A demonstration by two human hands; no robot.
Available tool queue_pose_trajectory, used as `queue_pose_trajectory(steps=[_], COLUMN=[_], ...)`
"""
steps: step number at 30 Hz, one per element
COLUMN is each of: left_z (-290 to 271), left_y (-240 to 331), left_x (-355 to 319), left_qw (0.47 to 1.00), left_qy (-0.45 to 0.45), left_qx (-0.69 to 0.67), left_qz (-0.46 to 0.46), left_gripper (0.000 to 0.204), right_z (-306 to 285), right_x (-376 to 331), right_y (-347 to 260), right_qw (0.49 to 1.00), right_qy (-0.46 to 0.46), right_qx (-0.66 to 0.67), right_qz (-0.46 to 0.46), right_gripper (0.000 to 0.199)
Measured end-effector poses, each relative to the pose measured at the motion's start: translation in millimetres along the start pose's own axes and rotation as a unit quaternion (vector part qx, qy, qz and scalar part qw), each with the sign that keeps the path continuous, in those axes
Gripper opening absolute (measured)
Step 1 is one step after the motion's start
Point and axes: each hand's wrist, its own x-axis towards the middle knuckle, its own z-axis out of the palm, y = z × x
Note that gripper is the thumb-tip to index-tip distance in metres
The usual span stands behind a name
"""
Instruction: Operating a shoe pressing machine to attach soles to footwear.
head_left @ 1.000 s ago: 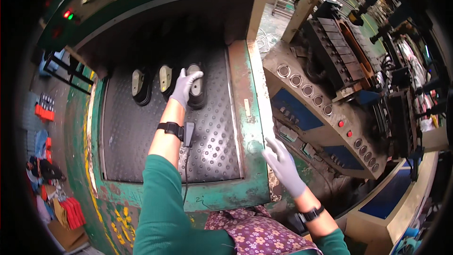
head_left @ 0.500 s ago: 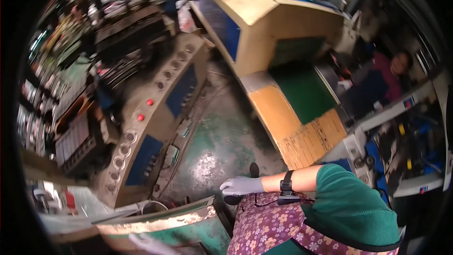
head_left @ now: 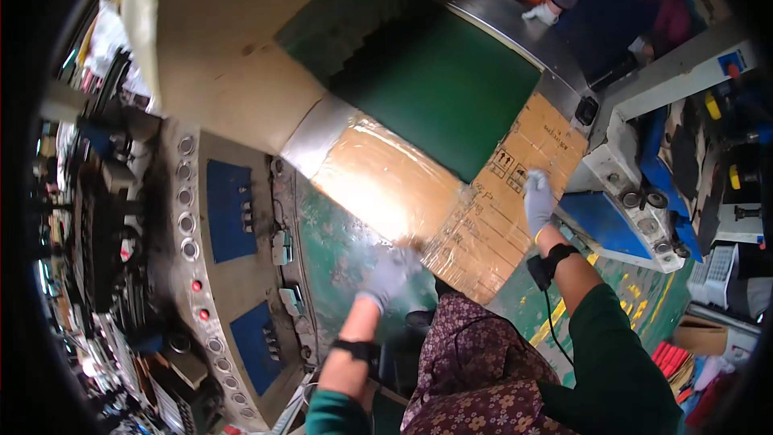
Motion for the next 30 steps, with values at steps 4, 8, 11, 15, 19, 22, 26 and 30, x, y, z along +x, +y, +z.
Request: queue_pose_trajectory(steps=[4,8,11,15,19,22,26,30], left_z=[-54.8,-144.3,-253.8,-265.8,-355.5,-337.7,-287.8,-256.0], left_y=[-116.8,-162.9,-190.1,-171.4,-220.6,-251.2,-289.2,-315.7], left_x=[143.4,339.6,426.8,445.6,400.3,432.2,478.9,493.5], left_qw=[0.992,0.982,0.989,0.933,0.708,0.785,0.900,0.945], left_qy=[0.033,0.120,0.120,0.295,-0.039,0.022,0.112,0.174], left_qx=[0.096,-0.147,0.041,-0.014,0.525,0.468,0.307,0.159], left_qz=[-0.082,-0.005,-0.078,-0.207,-0.472,-0.406,-0.289,-0.227], left_gripper=[0.045,0.041,0.052,0.056,0.053,0.053,0.054,0.055], right_z=[37.0,38.8,44.8,20.1,40.1,44.3,35.6,26.2], right_x=[32.3,34.3,43.1,57.4,52.7,50.5,52.6,55.5], right_y=[-5.1,-11.3,-23.9,-1.7,-17.4,-19.6,-15.9,-14.5], right_qw=[0.962,0.939,0.954,0.942,0.956,0.958,0.954,0.951], right_qy=[0.024,-0.015,-0.019,-0.022,-0.030,-0.041,-0.053,-0.063], right_qx=[-0.249,-0.334,-0.289,-0.330,-0.289,-0.281,-0.295,-0.302], right_qz=[-0.110,-0.086,-0.078,-0.054,-0.049,-0.041,-0.024,-0.023], right_gripper=[0.046,0.059,0.062,0.062,0.062,0.061,0.060,0.063])
